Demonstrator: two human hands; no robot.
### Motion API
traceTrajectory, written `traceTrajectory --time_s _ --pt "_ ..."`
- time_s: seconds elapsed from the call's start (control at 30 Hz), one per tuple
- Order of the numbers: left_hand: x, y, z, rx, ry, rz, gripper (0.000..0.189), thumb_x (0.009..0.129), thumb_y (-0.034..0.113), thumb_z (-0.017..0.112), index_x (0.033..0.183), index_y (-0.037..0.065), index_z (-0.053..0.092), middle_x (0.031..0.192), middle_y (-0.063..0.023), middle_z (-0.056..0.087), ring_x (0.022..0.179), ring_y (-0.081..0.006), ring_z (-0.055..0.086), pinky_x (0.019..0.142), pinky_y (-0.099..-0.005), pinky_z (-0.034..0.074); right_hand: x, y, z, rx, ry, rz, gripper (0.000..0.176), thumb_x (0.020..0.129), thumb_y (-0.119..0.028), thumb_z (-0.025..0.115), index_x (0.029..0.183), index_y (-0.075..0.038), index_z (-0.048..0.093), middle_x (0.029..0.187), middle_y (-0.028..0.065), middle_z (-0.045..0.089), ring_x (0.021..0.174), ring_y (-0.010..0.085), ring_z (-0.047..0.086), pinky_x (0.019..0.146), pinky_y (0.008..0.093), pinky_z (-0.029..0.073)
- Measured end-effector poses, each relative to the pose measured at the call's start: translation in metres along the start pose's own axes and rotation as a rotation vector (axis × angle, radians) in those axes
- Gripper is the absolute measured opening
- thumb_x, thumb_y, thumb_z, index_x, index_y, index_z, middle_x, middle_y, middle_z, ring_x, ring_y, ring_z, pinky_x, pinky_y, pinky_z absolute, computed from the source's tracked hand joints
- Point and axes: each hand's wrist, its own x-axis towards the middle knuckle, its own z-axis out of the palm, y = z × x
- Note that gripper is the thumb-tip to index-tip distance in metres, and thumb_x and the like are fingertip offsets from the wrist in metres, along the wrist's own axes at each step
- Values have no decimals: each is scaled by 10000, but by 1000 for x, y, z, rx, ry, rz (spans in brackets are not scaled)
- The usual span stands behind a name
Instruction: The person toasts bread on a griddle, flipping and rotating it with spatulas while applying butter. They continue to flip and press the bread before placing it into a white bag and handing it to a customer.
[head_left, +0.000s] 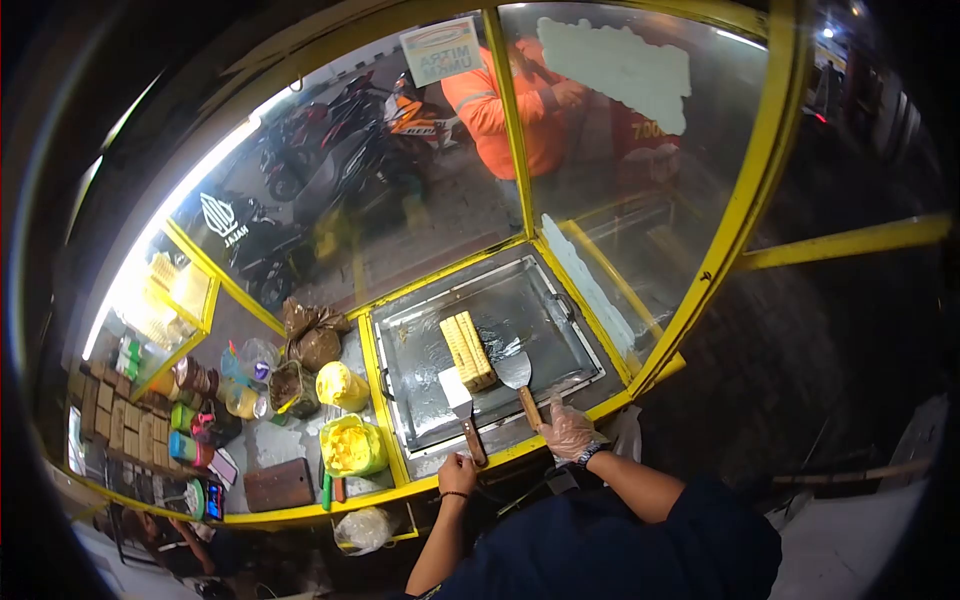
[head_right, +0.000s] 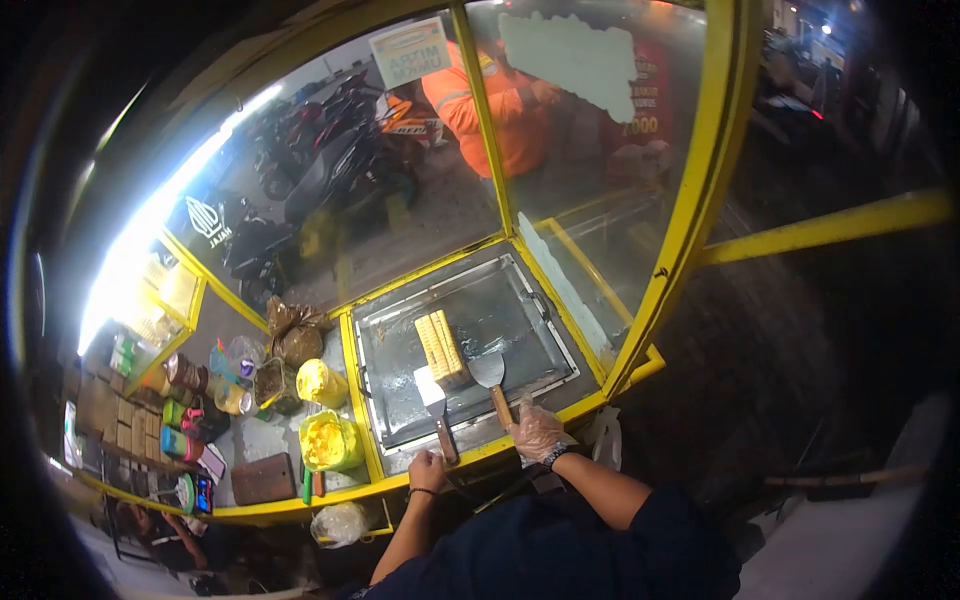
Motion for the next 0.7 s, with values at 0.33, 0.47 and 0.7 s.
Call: traceTrajectory --time_s 0.33,0.47,0.7 --pt "-36 -34 -15 -135 -200 307 215 854 214 603 860 2 639 736 -168 658 705 -277 667 659 -348 509 -50 -9 33 80 -3 -65 346 773 -314 578 841 26 581 803 263 617 775 425 612 715 478 488" --pt "-55 -76 -7 -153 -287 364 175 840 193 589 861 34 660 837 -172 679 799 -332 665 724 -394 516 -74 -32 58 124 -44 -152 329 770 -322 601 784 6 611 815 248 619 819 413 605 742 480 471" --pt "-57 -226 43 105 -893 48 290 811 240 522 976 118 727 1060 -137 681 994 -284 638 901 -367 488 -118 -93 79 -10 -207 -163 413 789 -311 630 1060 -1 654 1015 221 655 984 354 622 891 401 481"
